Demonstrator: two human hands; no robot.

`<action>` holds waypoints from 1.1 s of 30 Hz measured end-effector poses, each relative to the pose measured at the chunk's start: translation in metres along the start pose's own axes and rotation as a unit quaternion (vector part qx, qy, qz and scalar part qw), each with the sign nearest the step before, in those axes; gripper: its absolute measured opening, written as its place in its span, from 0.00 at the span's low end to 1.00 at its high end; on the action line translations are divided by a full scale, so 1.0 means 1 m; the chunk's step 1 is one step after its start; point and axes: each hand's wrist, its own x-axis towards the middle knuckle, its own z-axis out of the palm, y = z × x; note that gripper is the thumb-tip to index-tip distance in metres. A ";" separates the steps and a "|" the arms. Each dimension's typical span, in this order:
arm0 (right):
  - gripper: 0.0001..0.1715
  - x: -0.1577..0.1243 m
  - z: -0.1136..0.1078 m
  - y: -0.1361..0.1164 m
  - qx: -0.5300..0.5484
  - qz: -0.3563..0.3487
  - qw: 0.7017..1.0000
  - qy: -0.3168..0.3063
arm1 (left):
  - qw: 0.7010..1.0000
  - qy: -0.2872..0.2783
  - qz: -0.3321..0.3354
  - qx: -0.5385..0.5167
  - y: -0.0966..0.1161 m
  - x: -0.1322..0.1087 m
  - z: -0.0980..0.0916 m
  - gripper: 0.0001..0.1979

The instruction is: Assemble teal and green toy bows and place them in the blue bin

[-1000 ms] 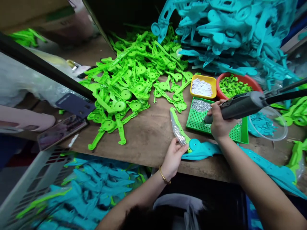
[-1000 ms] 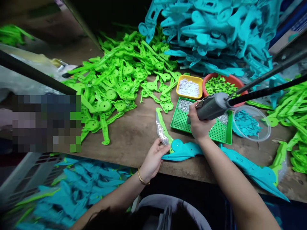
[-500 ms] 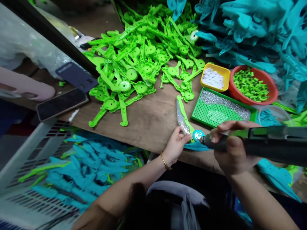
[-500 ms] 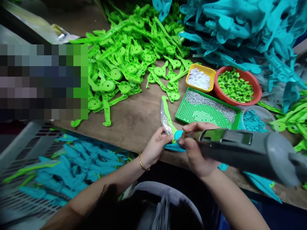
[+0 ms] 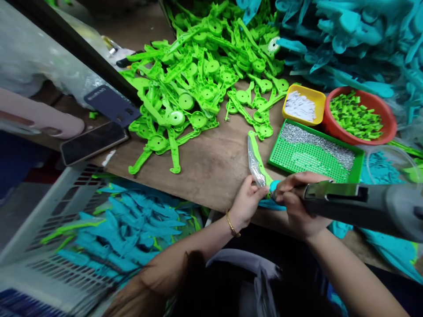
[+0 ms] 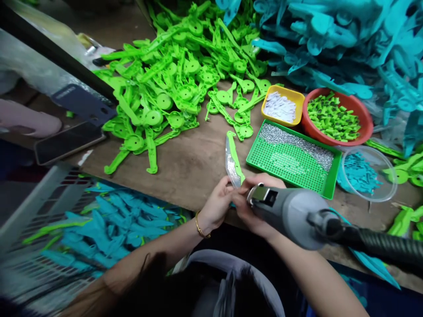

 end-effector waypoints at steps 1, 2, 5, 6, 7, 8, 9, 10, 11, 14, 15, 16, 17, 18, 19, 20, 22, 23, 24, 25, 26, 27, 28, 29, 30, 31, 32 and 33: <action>0.22 -0.001 0.001 0.001 0.000 -0.016 1.000 -0.006 | 1.000 0.001 -0.002 -0.001 -0.001 0.000 0.001 0.23; 0.23 -0.001 0.002 0.000 -0.002 -0.028 1.000 -0.013 | 1.000 0.003 -0.003 0.000 -0.002 0.000 0.001 0.24; 0.24 0.004 0.005 -0.008 0.016 -0.013 1.000 -0.022 | 1.000 0.014 0.005 0.015 0.001 -0.001 0.002 0.23; 0.22 0.010 0.005 -0.012 0.026 0.001 1.000 -0.009 | 1.000 0.013 0.006 0.027 0.004 -0.002 0.001 0.23; 0.19 0.017 0.004 -0.016 0.036 0.010 0.999 0.021 | 0.999 0.003 0.001 0.047 0.009 -0.003 -0.001 0.23; 0.16 0.027 0.001 -0.019 0.043 0.007 0.997 0.070 | 0.997 -0.013 -0.014 0.077 0.015 -0.005 -0.004 0.24; 0.13 0.038 -0.003 -0.020 0.043 -0.007 0.990 0.133 | 0.992 -0.033 -0.038 0.115 0.022 -0.007 -0.008 0.26; 0.10 0.049 -0.007 -0.020 0.034 -0.031 0.979 0.200 | 0.983 -0.056 -0.068 0.158 0.028 -0.008 -0.012 0.31; 0.10 0.059 -0.013 -0.017 0.015 -0.056 0.964 0.260 | 0.972 -0.076 -0.098 0.201 0.034 -0.010 -0.017 0.37; 0.12 0.080 -0.027 0.004 -0.048 -0.069 0.938 0.337 | 0.948 -0.106 -0.129 0.271 0.043 -0.013 -0.028 0.45; 0.13 0.083 -0.030 0.012 -0.062 -0.062 0.937 0.338 | 0.948 -0.109 -0.125 0.272 0.043 -0.013 -0.030 0.43; 0.15 0.084 -0.031 0.020 -0.072 -0.058 0.937 0.337 | 0.950 -0.107 -0.118 0.268 0.042 -0.012 -0.030 0.41; 0.16 0.084 -0.032 0.026 -0.078 -0.057 0.937 0.336 | 0.953 -0.102 -0.113 0.262 0.040 -0.012 -0.030 0.39; 0.17 0.084 -0.032 0.032 -0.082 -0.057 0.936 0.336 | 0.956 -0.097 -0.110 0.256 0.038 -0.011 -0.029 0.37; 0.17 0.083 -0.031 0.036 -0.086 -0.055 0.936 0.338 | 0.957 -0.093 -0.110 0.252 0.037 -0.011 -0.028 0.36; 0.18 0.082 -0.030 0.038 -0.087 -0.052 0.935 0.339 | 0.958 -0.090 -0.109 0.249 0.036 -0.010 -0.027 0.35; 0.18 0.081 -0.029 0.041 -0.082 -0.043 0.936 0.340 | 0.958 -0.088 -0.113 0.247 0.036 -0.010 -0.026 0.33; 0.18 0.081 -0.028 0.041 -0.078 -0.039 0.936 0.341 | 0.958 -0.089 -0.116 0.246 0.036 -0.010 -0.026 0.33; 0.18 0.082 -0.028 0.042 -0.072 -0.038 0.936 0.342 | 0.958 -0.090 -0.120 0.244 0.037 -0.010 -0.026 0.33; 0.18 0.082 -0.028 0.042 -0.066 -0.039 0.937 0.341 | 0.958 -0.092 -0.124 0.242 0.038 -0.009 -0.026 0.33; 0.17 0.082 -0.029 0.042 -0.059 -0.043 0.938 0.338 | 0.958 -0.094 -0.128 0.240 0.039 -0.009 -0.027 0.33; 0.17 0.082 -0.029 0.043 -0.054 -0.047 0.939 0.335 | 0.958 -0.096 -0.130 0.238 0.039 -0.009 -0.027 0.33; 0.16 0.082 -0.029 0.043 -0.052 -0.052 0.940 0.333 | 0.958 -0.099 -0.133 0.235 0.040 -0.008 -0.027 0.33; 0.16 0.082 -0.029 0.043 -0.053 -0.055 0.941 0.330 | 0.958 -0.101 -0.135 0.232 0.040 -0.008 -0.028 0.32; 0.16 0.082 -0.029 0.044 -0.056 -0.055 0.942 0.327 | 0.958 -0.103 -0.138 0.229 0.039 -0.007 -0.028 0.32; 0.16 0.081 -0.029 0.044 -0.061 -0.055 0.942 0.326 | 0.958 -0.104 -0.139 0.226 0.039 -0.007 -0.028 0.32; 0.16 0.080 -0.028 0.044 -0.066 -0.054 0.941 0.326 | 0.959 -0.105 -0.139 0.224 0.039 -0.007 -0.029 0.32; 0.16 0.079 -0.028 0.045 -0.070 -0.052 0.941 0.327 | 0.960 -0.105 -0.138 0.222 0.038 -0.007 -0.029 0.32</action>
